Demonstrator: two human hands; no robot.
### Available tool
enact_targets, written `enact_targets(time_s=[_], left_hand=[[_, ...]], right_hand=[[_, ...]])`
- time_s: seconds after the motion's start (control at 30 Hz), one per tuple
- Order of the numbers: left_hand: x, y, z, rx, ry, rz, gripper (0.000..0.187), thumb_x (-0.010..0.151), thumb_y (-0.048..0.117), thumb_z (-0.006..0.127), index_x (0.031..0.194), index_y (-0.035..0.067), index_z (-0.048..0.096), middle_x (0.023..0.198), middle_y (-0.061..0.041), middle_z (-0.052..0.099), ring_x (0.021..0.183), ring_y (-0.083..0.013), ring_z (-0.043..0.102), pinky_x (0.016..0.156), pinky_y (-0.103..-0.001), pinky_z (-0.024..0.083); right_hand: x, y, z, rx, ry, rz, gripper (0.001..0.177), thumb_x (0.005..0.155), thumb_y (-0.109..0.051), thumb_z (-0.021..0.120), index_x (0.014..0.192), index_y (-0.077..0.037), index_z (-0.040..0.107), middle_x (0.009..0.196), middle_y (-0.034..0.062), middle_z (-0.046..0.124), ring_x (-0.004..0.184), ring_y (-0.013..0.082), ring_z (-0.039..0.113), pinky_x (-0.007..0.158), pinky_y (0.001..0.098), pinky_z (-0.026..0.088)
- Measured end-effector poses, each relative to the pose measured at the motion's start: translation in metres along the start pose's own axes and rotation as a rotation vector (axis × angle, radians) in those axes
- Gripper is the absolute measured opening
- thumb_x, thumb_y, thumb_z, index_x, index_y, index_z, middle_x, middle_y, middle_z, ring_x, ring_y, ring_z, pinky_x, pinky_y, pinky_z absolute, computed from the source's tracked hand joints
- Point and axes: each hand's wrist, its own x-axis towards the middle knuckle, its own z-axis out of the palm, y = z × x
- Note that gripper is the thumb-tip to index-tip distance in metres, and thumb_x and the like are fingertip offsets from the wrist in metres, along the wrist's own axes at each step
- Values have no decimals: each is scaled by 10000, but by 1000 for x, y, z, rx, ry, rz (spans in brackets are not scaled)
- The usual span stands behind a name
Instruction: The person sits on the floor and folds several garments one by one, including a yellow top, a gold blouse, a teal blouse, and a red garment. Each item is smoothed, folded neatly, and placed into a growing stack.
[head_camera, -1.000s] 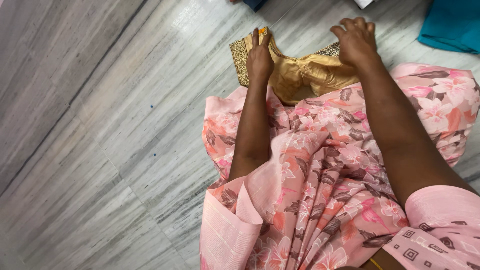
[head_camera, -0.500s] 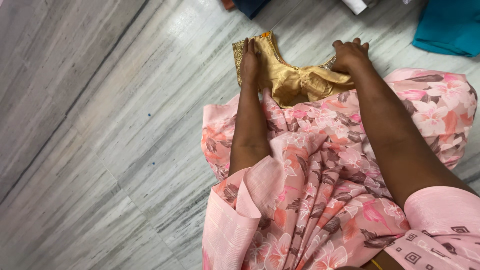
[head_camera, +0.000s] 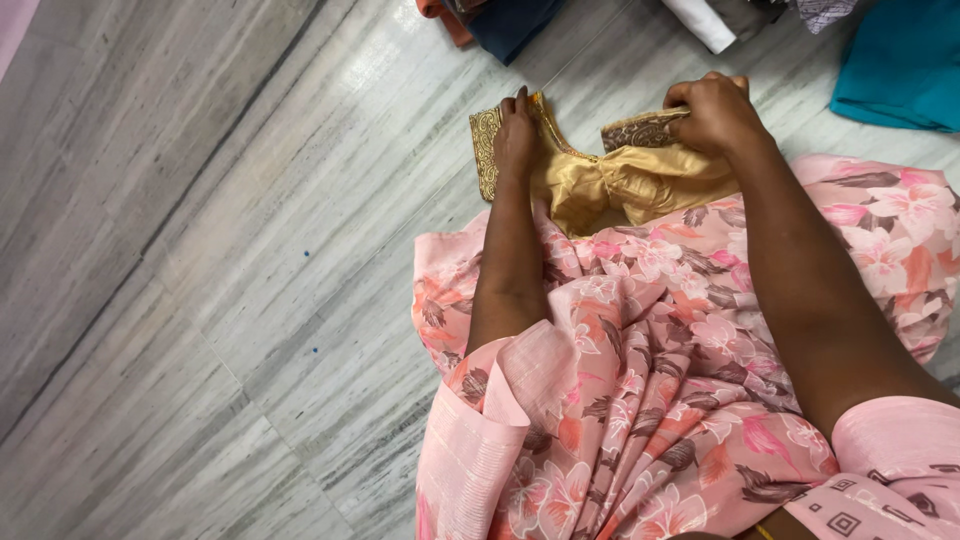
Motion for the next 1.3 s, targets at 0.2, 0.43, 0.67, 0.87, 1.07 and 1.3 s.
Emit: enact_targets(time_s=[0.2,0.43,0.67,0.87,1.07,1.3], left_hand=[[2,6,-38,-52,208,-74,259,888,131,664,1141,106,713,1204,-138,659,1048,-350,675,895,-450,547],[-21,70,-168,-320,560,176,208,867,40,713,1069,82,739,1009,-94,718,900,-291,719,796,-404,565],[-71,95,-222,-310,536,288,127,882,82,749,1001,64,709,954,-97,754,768,-272,763,702,-374,587],[-86,71,-185,-206,281,197,117,812,39,736,929,51,742,888,-163,762,817,-334,749,739,-430,578],[-82,62,-165,-168,179,241,121,774,22,720,891,37,745,861,-210,737,816,-384,724,733,-453,562],[-83,71,-175,-149,137,254,117,756,54,741,870,29,739,850,-203,743,801,-369,733,721,-437,570]], right_hand=[[-15,2,-40,177,423,-70,254,883,-193,882,1057,-68,745,1008,166,705,959,312,656,948,468,474],[-46,-18,-105,809,891,-251,239,994,68,811,1106,35,602,1011,33,649,940,100,576,888,259,515],[-64,1,-117,942,846,-255,224,910,68,740,1079,-2,610,1042,38,690,975,119,645,915,272,524],[-67,57,-67,-91,291,26,275,823,18,675,1012,-138,798,971,165,750,928,356,687,827,500,534],[-49,10,-19,47,289,-53,109,982,-115,681,1046,-138,766,1006,117,757,917,299,720,877,451,563],[-48,-81,25,-203,-381,-100,516,879,-347,752,1380,-310,635,1106,87,777,981,251,730,851,445,579]])
